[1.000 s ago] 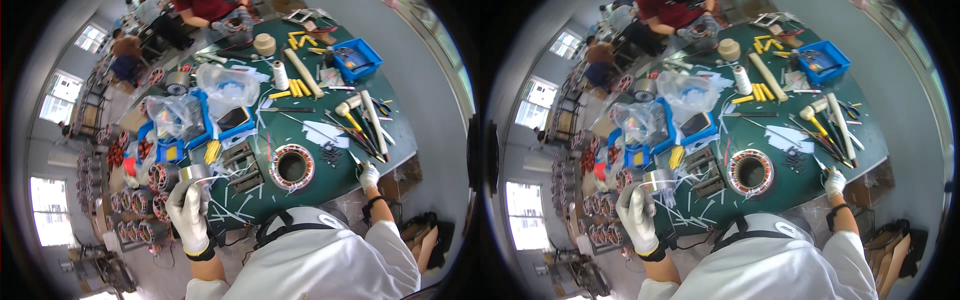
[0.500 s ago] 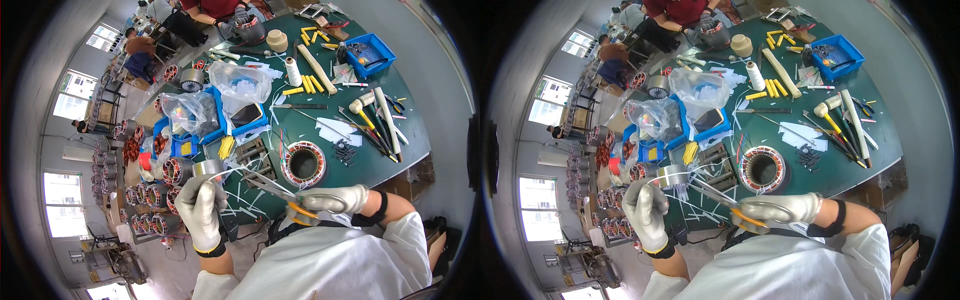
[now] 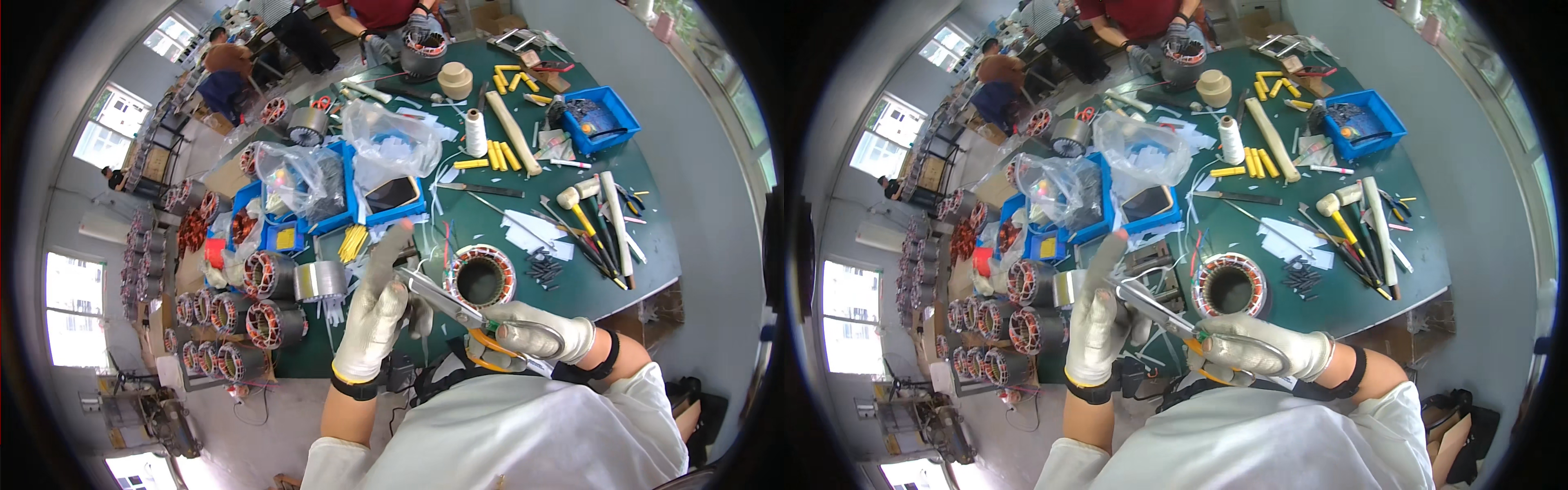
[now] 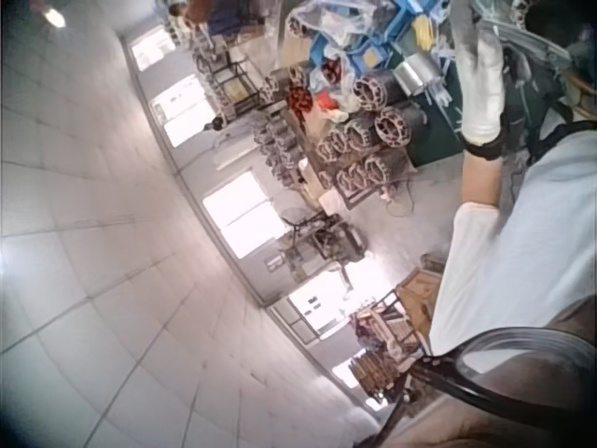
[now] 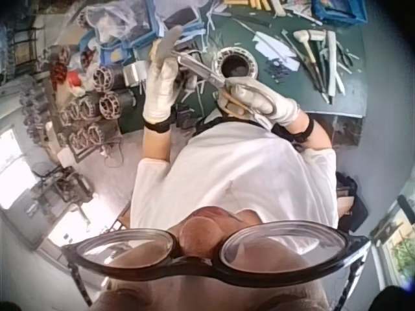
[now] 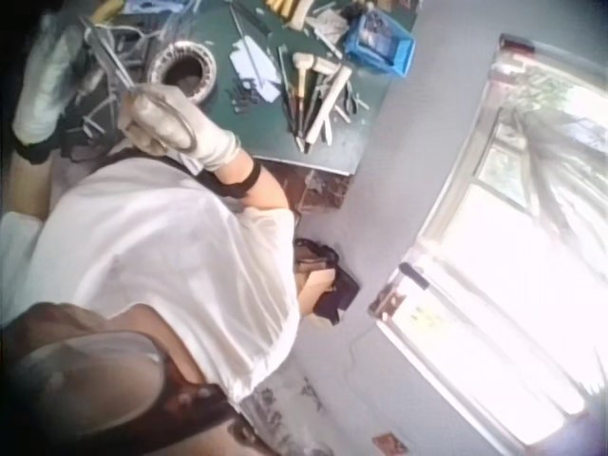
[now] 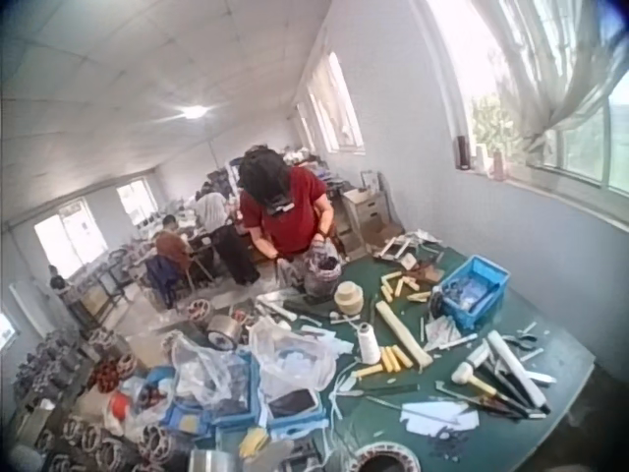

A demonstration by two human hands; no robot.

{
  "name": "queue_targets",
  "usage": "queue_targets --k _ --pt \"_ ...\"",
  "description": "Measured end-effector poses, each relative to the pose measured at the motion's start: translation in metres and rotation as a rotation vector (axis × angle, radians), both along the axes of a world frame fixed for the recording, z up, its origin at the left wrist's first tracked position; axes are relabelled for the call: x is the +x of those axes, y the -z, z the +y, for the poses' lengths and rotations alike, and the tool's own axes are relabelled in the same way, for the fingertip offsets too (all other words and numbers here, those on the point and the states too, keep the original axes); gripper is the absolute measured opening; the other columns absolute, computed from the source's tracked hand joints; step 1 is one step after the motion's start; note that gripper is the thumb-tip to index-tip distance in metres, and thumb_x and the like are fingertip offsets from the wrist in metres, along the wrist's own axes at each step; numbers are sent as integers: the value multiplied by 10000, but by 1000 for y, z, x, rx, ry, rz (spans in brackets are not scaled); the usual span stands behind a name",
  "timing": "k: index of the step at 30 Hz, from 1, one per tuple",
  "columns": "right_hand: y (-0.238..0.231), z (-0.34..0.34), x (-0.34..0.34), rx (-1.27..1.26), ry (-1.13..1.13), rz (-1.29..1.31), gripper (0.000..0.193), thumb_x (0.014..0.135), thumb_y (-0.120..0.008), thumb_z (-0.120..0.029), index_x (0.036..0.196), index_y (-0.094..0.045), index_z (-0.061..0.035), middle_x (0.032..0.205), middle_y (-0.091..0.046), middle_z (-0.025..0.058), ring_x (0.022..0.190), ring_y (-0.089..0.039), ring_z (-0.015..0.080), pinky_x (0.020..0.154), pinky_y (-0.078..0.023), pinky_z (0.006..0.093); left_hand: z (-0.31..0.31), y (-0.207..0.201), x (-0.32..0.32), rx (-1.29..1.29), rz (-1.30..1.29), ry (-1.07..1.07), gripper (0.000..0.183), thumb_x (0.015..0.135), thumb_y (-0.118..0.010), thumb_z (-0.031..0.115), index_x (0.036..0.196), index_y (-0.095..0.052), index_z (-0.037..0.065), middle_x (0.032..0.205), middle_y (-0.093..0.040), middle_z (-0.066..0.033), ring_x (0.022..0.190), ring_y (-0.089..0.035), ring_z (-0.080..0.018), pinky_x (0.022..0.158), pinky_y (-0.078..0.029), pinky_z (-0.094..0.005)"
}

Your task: Wiring and assembling motor stators at a fabrication workstation.

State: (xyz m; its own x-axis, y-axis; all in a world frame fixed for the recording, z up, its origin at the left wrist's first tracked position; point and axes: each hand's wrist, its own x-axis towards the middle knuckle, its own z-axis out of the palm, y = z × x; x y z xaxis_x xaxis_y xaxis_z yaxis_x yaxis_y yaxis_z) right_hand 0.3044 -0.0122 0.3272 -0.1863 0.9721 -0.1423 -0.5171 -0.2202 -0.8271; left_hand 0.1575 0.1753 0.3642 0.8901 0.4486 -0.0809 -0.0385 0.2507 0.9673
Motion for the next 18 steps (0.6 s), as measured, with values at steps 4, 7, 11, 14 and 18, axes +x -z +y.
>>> queue_targets --k 4,7,11,14,18 --pt "-6 -10 3 68 39 38 539 985 -462 -529 1072 -559 -6 754 -498 0 630 -447 46 512 -356 191 -14 28 20 147 -155 -44 485 980 -564 430 1180 -563 -12 780 -590 -28 596 -511 -79 536 -394 -222" --pt "-1 -22 -4 108 174 41 653 965 -411 -628 1063 -556 1 748 -510 4 615 -463 68 534 -378 200 -38 34 42 174 -255 -121 360 1001 -532 395 956 -517 39 762 -487 -26 706 -483 -122 662 -412 -294" --pt "1 -39 2 170 318 166 733 931 -377 -708 996 -565 -3 695 -516 14 595 -474 95 544 -366 210 -65 37 75 200 -200 -28 374 992 -553 415 952 -544 43 761 -528 6 643 -453 -69 583 -369 -242" --pt "-1 -53 7 144 435 222 748 904 -389 -743 920 -575 -19 630 -500 13 538 -449 93 500 -339 219 -69 28 104 461 -236 75 296 993 -555 265 880 -592 -7 712 -551 -52 609 -493 -135 573 -389 -299" --pt "8 -77 22 -93 830 6 710 916 -417 -715 897 -581 -24 642 -505 21 505 -437 92 468 -339 229 -51 35 140 602 -281 121 252 998 -504 194 825 -577 26 715 -575 -64 633 -536 -193 577 -398 -354"
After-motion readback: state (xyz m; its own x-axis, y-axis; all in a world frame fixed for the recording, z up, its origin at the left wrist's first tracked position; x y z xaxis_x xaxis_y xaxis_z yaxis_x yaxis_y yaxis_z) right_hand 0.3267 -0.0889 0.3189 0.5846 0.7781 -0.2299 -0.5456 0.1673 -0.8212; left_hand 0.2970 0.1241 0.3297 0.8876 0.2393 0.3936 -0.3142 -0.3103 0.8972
